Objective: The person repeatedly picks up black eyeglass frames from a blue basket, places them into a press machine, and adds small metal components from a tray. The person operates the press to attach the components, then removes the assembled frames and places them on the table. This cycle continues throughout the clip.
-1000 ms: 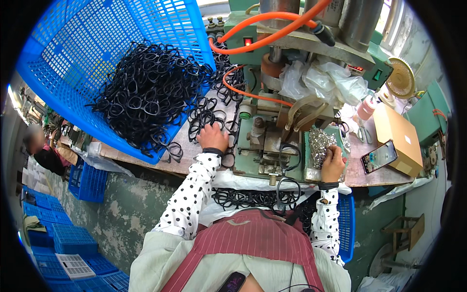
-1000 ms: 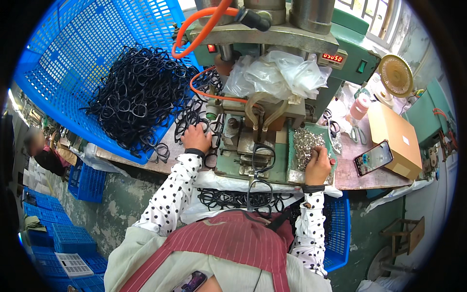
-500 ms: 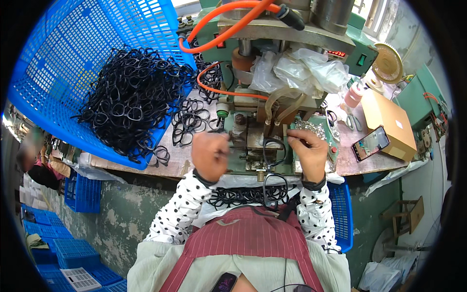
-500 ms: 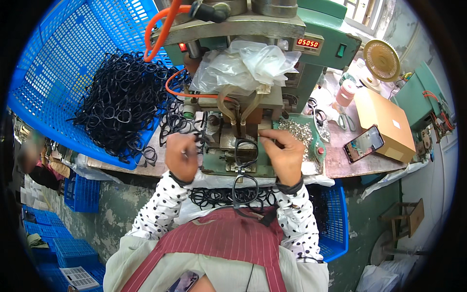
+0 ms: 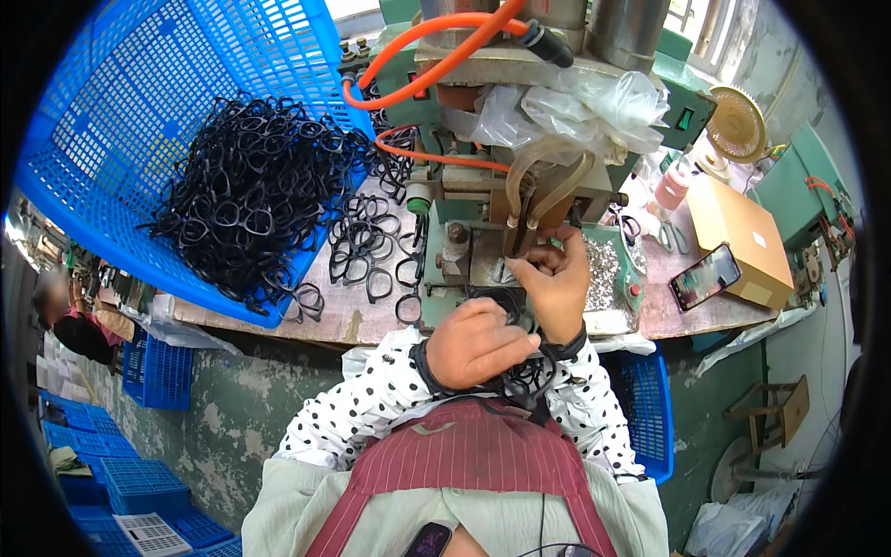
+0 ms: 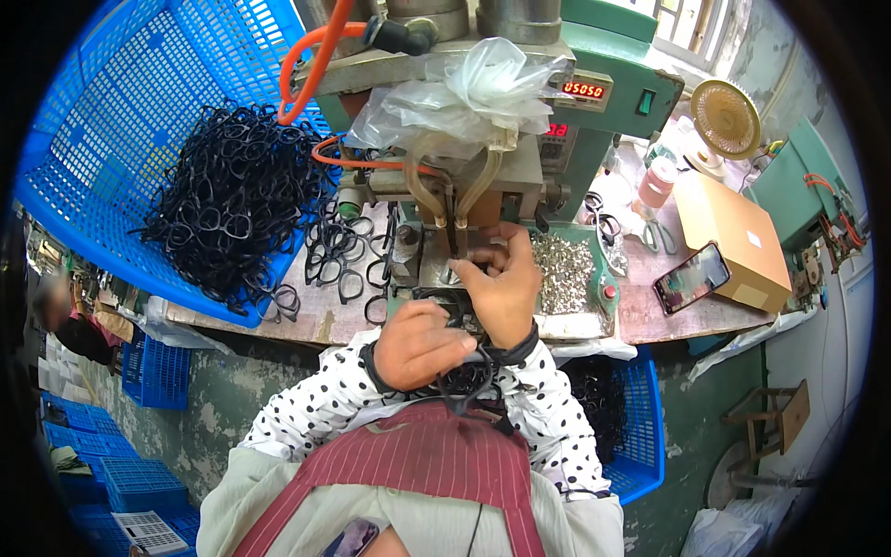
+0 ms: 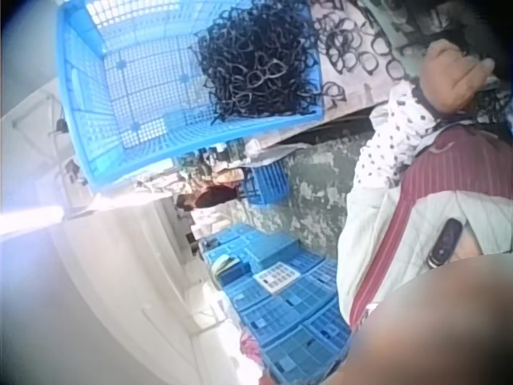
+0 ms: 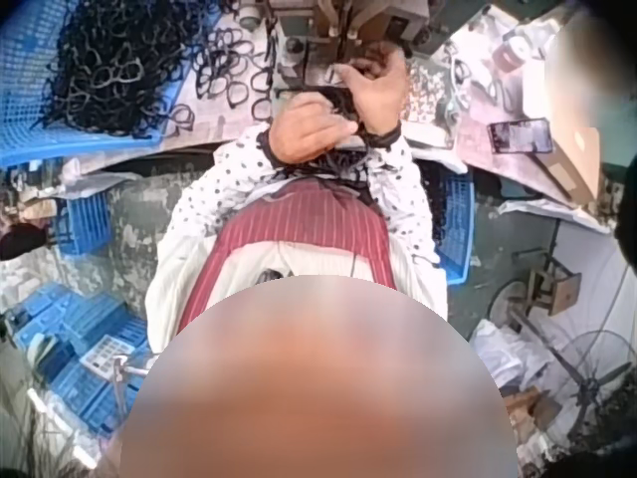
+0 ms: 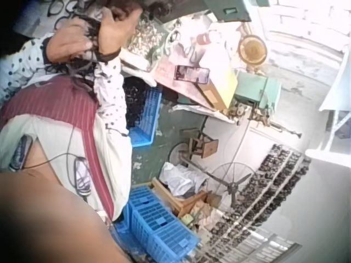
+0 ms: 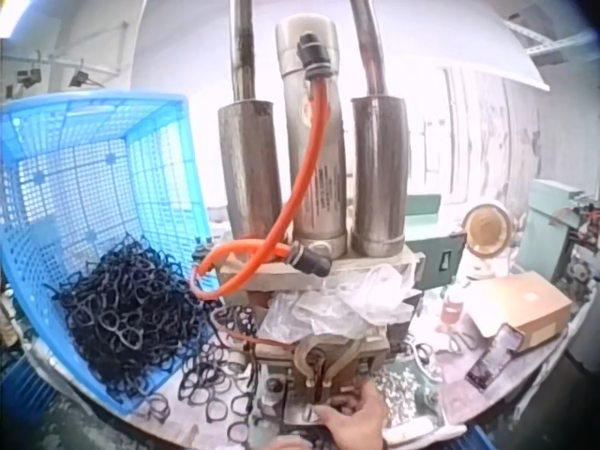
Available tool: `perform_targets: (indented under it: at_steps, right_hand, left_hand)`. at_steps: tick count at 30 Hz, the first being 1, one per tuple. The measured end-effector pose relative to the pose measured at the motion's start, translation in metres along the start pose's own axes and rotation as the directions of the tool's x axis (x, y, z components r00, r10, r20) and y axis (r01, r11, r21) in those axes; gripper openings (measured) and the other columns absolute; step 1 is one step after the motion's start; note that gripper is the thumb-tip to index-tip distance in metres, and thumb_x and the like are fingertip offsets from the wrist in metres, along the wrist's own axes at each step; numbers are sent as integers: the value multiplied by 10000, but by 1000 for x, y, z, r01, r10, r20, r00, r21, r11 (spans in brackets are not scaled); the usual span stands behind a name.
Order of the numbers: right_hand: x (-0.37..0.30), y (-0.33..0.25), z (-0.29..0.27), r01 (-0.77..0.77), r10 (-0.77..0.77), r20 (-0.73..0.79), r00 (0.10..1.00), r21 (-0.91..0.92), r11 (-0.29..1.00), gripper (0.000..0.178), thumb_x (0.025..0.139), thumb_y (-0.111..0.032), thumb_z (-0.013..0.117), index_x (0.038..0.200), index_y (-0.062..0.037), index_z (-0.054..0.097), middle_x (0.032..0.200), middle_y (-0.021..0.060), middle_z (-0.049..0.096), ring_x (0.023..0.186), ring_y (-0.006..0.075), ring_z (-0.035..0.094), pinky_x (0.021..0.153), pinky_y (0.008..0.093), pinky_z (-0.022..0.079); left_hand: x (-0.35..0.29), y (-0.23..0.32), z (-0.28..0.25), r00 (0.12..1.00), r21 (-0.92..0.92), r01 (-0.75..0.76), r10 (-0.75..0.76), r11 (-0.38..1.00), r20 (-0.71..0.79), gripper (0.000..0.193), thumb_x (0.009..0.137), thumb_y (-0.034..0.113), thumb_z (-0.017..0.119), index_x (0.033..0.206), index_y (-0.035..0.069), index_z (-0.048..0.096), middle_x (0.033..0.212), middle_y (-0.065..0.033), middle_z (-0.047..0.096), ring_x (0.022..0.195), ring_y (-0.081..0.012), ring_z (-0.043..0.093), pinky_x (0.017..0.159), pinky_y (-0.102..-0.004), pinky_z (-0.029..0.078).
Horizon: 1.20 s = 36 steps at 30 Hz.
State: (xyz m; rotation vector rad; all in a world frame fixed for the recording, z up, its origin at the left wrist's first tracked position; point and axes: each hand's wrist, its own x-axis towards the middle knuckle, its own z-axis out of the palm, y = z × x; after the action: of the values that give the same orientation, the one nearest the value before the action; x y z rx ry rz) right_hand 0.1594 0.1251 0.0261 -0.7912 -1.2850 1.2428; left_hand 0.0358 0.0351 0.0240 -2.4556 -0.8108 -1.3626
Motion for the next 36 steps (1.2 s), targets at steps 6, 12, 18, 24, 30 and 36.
perform_targets:
  at_steps: [6,12,18,24,30,36]
  right_hand:
    - [3,-6,-14,-30,31,-2,1000,-220,975,482,738,13,721,1160,3,490,824,81,677,735,106,616,643,236,476]
    - [36,92,-149,-112,-210,-218,953,-899,423,314,751,-182,748,1032,-117,623,875,50,697,869,272,620,754,411,472]
    - [14,73,-125,62,-194,27,981,-982,177,198,708,-207,771,890,-165,703,1176,21,616,1175,297,467,949,560,342]
    - [23,91,-133,37,-348,-91,933,-938,345,56,757,-184,697,779,-151,657,919,-9,661,975,247,551,847,444,387]
    - [21,92,-136,54,-397,-108,911,-925,375,67,814,-193,658,854,-145,632,748,10,636,765,222,581,746,406,398]
    - [22,96,-138,106,-399,-25,917,-947,304,179,774,-217,718,950,-199,693,881,1,654,905,219,570,810,449,399]
  left_hand:
    - [8,-12,-5,989,-125,-26,44,992,144,438,754,54,681,1185,24,606,1020,-103,660,907,-279,628,892,-453,487]
    - [-3,-27,8,979,-193,-2,41,981,200,474,727,47,683,1193,28,599,1077,-102,639,964,-320,600,907,-460,487]
    - [-5,-27,7,981,-163,-18,49,986,187,478,703,87,626,1176,27,589,1057,-90,617,952,-313,575,920,-450,472]
    - [-4,-23,8,983,-106,-43,61,993,175,431,746,45,623,1176,26,609,1067,-93,654,942,-298,606,871,-472,489]
    - [-41,-51,-20,997,196,33,-45,980,55,304,864,332,641,1106,148,635,1153,-94,609,912,-264,600,858,-441,441]
    - [-111,-163,-48,562,717,688,-708,114,-427,408,833,345,683,1209,212,602,1208,-115,508,1061,-343,494,890,-451,405]
